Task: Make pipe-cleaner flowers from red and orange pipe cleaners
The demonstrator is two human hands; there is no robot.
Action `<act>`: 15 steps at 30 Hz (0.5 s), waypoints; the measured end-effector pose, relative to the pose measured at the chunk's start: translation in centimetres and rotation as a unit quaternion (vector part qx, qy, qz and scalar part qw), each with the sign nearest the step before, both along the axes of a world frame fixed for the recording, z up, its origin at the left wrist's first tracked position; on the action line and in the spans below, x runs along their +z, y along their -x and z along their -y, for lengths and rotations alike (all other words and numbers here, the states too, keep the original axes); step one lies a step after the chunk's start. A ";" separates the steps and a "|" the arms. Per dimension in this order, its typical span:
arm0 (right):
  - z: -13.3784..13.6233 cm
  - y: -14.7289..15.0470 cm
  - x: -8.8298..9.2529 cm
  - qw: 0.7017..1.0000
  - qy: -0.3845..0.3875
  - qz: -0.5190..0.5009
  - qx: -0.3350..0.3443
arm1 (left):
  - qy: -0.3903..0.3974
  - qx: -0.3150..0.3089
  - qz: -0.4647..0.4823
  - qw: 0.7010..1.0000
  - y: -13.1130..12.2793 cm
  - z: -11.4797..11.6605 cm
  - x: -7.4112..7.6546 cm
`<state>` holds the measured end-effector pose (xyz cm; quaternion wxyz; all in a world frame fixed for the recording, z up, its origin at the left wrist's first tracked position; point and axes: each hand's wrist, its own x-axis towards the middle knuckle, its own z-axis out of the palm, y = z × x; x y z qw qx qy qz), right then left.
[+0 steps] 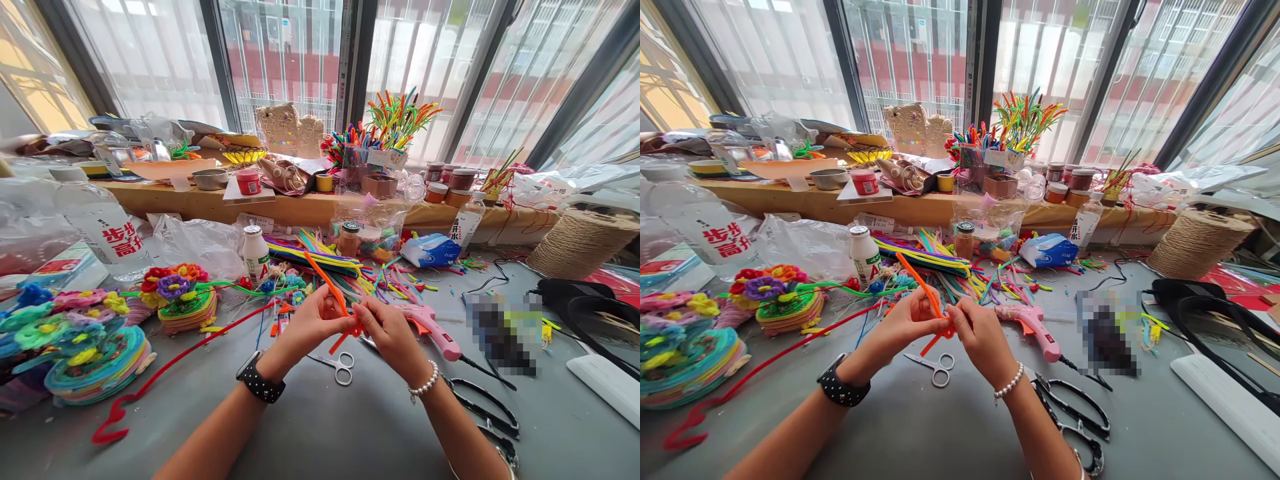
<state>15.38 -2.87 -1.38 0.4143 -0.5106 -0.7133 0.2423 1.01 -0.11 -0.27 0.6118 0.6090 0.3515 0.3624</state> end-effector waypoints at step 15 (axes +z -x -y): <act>0.1 1.1 -0.9 0.984 -0.025 -0.167 -0.050 | 0.086 -0.024 0.059 0.994 0.4 0.0 0.3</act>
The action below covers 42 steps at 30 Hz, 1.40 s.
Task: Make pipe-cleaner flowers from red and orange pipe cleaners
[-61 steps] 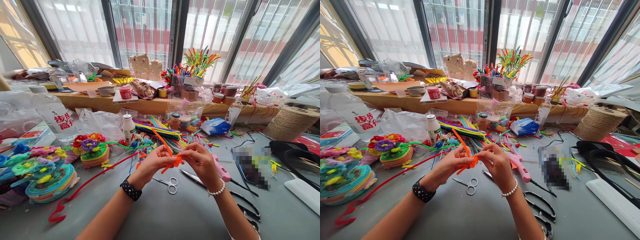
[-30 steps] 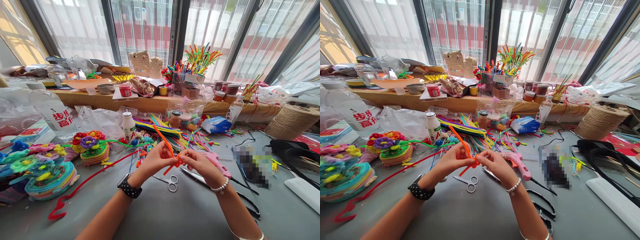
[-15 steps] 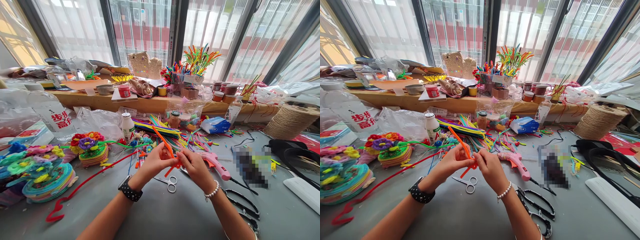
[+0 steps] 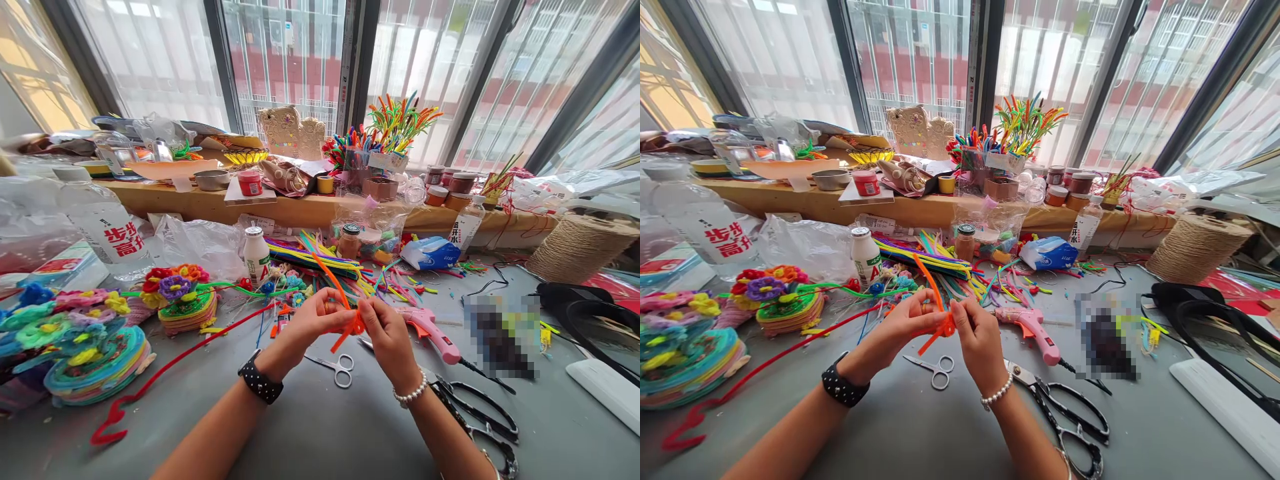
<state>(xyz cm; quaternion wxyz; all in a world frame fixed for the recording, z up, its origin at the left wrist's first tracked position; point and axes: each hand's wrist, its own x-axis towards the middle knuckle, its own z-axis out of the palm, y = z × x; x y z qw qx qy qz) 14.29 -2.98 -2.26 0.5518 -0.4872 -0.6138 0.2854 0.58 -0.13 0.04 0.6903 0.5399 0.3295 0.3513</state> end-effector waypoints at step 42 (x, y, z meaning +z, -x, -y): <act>-0.3 -0.3 0.2 0.960 0.096 -0.250 0.078 | 0.018 0.076 -0.005 0.997 0.2 -0.4 -0.2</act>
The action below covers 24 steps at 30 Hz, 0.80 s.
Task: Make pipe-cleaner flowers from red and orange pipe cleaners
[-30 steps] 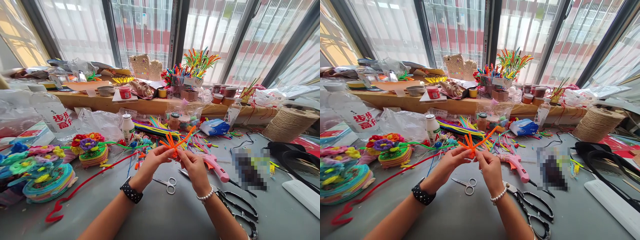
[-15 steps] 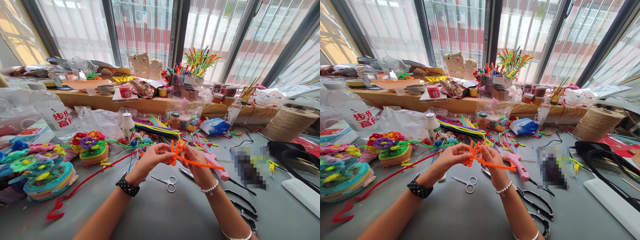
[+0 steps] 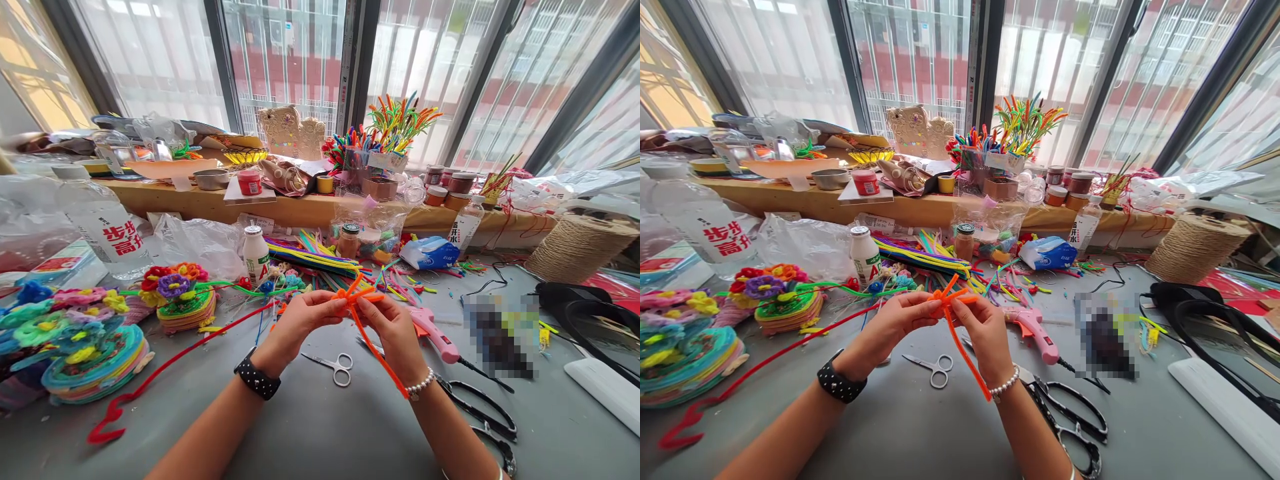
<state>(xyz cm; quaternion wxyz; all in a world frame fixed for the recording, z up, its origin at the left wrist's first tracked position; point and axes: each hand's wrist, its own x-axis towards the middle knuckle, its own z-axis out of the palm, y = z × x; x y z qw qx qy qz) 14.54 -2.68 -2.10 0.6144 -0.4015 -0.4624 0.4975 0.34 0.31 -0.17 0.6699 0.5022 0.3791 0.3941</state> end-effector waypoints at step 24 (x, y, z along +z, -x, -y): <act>0.0 -0.3 0.3 0.995 0.047 0.089 0.017 | -0.013 0.037 -0.007 0.999 -0.4 0.0 -0.6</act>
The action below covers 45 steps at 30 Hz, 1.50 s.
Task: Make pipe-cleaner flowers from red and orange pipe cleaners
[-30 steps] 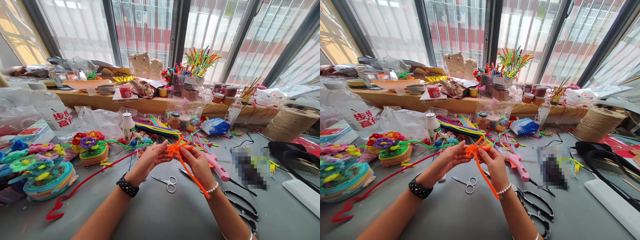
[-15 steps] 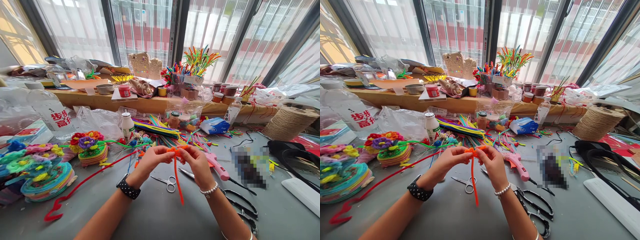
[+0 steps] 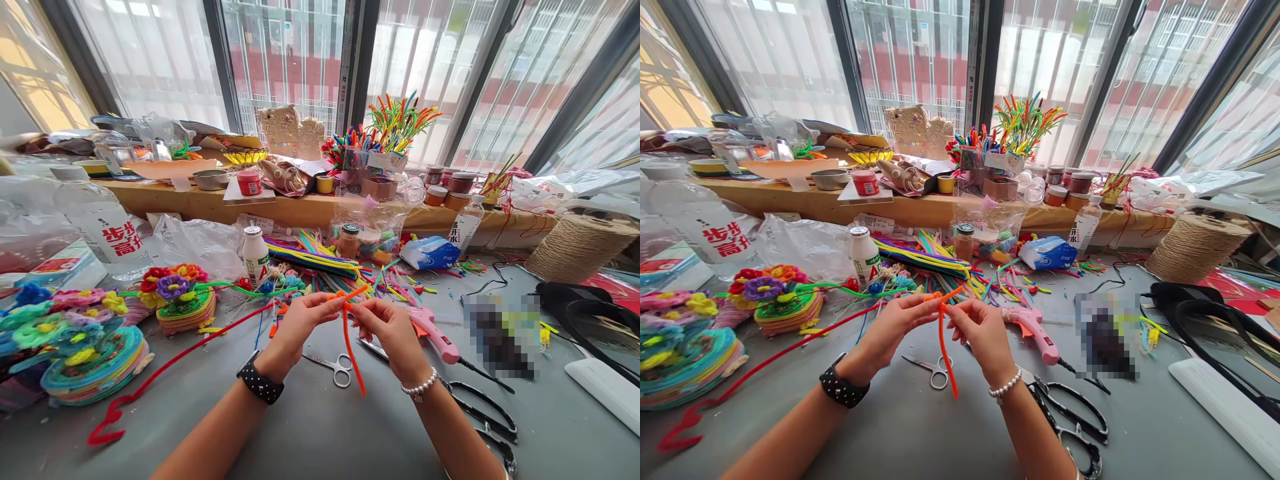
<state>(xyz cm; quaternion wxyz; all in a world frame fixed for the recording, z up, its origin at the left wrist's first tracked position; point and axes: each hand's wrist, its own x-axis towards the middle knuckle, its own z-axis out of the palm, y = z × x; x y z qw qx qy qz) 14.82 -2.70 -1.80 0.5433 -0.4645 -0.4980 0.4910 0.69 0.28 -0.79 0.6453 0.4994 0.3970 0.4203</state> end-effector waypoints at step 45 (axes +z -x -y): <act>0.0 -0.4 -0.2 0.993 -0.114 -0.018 -0.038 | -0.001 -0.048 0.015 0.999 -0.2 0.9 1.0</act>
